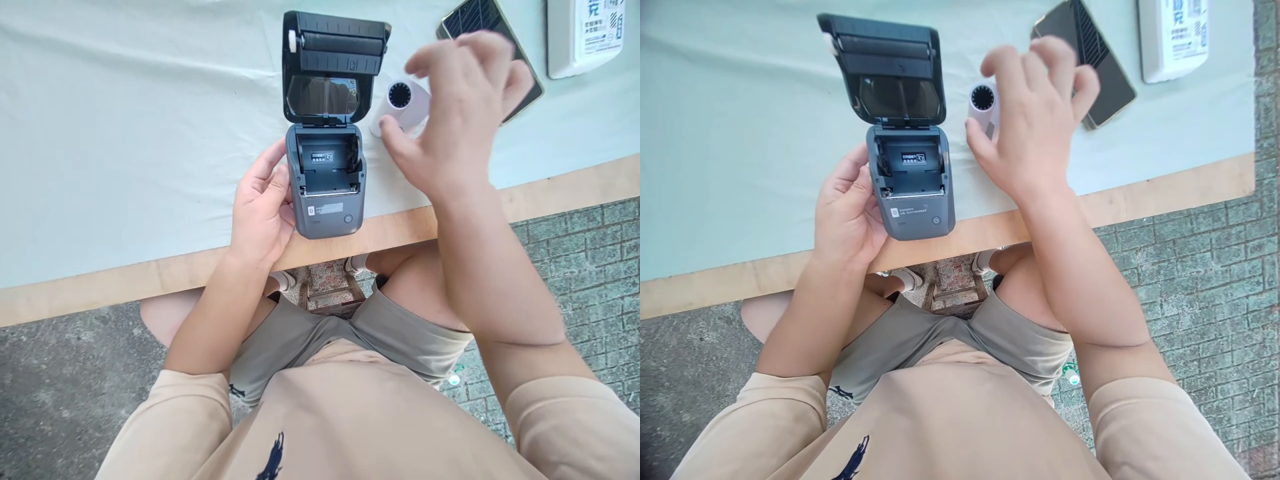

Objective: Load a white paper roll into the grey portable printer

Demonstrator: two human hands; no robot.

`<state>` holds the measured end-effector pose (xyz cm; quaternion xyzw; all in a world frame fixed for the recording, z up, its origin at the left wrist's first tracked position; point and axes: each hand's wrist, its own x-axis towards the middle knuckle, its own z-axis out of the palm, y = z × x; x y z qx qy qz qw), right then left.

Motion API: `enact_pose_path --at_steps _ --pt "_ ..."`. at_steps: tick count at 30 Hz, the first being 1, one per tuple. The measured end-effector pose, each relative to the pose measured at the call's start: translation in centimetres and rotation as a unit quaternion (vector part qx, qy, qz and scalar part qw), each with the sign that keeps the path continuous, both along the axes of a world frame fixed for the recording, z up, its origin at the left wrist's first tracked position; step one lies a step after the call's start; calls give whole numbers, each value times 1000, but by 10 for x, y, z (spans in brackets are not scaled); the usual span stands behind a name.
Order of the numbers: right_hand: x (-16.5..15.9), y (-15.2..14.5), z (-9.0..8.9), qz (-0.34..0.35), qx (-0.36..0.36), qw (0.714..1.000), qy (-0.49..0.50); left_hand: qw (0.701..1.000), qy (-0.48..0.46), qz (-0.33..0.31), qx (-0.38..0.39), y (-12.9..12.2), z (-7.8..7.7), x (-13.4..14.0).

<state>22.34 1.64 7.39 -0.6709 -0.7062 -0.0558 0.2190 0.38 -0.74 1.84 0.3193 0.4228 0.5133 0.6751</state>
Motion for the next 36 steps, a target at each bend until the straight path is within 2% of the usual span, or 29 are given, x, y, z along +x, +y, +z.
enact_pose_path --at_steps 3,7,9,12,13,15,17,19,21,24,27,30,33,36 --pt "-12 8 -9 -34 -42 998 -24 1000 5 -3 14 1 -5 -1" --pt "-13 12 -12 -43 -21 998 -49 999 10 -3 34 2 -12 -2" --pt "-8 10 -9 -37 13 998 -40 999 8 -2 43 3 -14 -2" --pt "1 1 -1 42 101 993 50 999 2 -5 50 3 -16 -2" --pt "3 -2 2 82 126 984 100 999 -3 -7 51 3 -17 -3" --pt "3 -10 7 117 168 957 204 999 -7 -11 51 4 -18 -3" --pt "-1 -17 10 146 197 940 236 999 0 -15 51 3 -18 -3" --pt "-9 -21 12 186 193 935 234 999 15 -16 50 3 -18 -4" --pt "-17 -22 12 221 152 927 264 998 24 -15 49 3 -17 -3" --pt "-25 -21 11 233 131 912 311 999 22 -10 44 2 -16 -3" --pt "-27 -22 10 217 144 931 257 999 17 -7 40 2 -14 -2" --pt "-32 -25 8 220 137 953 154 999 19 -8 37 1 -12 -2" --pt "-41 -28 7 232 147 959 65 999 17 -10 32 1 -10 -2" --pt "-50 -29 9 198 130 971 21 999 6 -17 32 1 -10 -2"
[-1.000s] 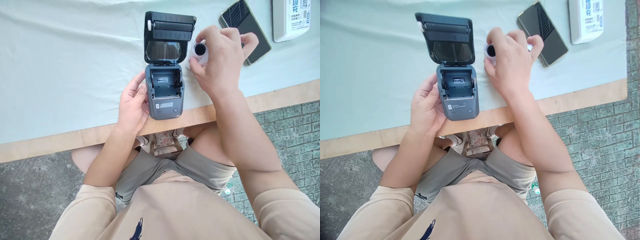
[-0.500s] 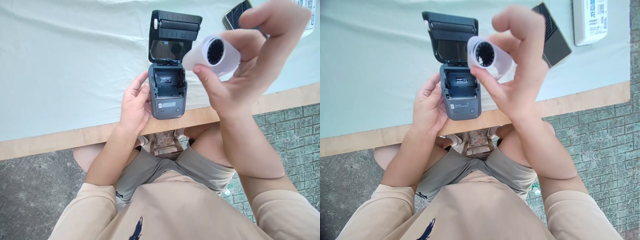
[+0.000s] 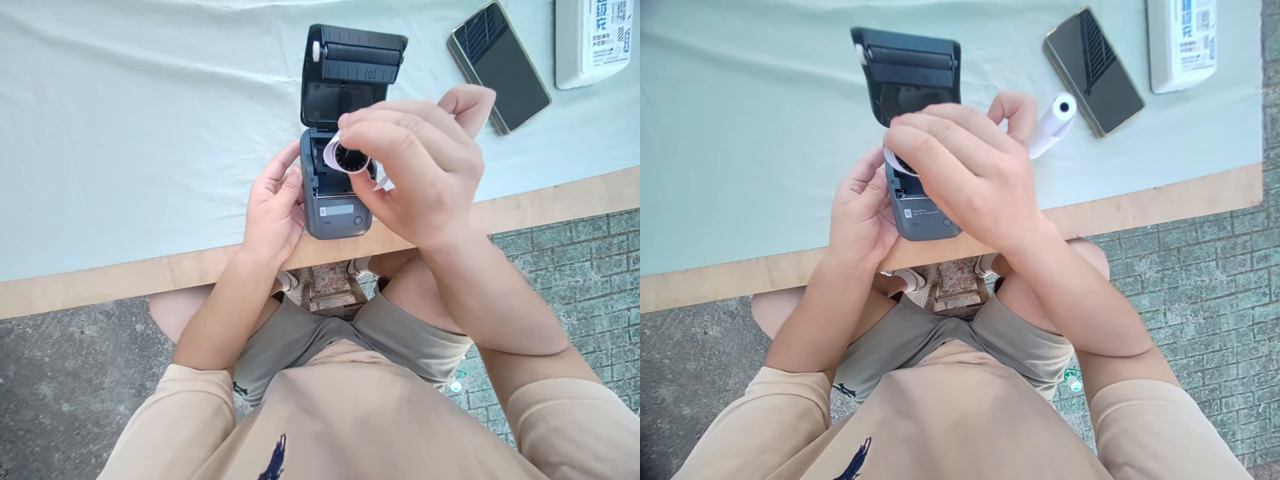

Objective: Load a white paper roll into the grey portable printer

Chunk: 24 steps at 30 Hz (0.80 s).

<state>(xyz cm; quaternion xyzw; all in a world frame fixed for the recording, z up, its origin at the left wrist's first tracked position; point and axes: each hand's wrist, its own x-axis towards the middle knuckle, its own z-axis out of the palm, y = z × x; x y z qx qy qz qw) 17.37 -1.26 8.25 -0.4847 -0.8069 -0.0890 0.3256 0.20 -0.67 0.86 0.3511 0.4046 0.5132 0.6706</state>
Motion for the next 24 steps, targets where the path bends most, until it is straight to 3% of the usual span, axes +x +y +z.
enact_pose_path --at_steps 5,10,18,24 --pt "-10 2 6 -69 -69 993 -63 1000 -3 -9 1 -1 1 0" --pt "-19 7 11 -67 -180 976 -107 1000 -15 -13 -2 -1 1 1" --pt "-17 8 8 -37 -214 973 -77 1000 4 4 -1 1 -3 2" --pt "-5 8 5 -38 -137 986 -87 1000 22 2 -12 -1 2 1"
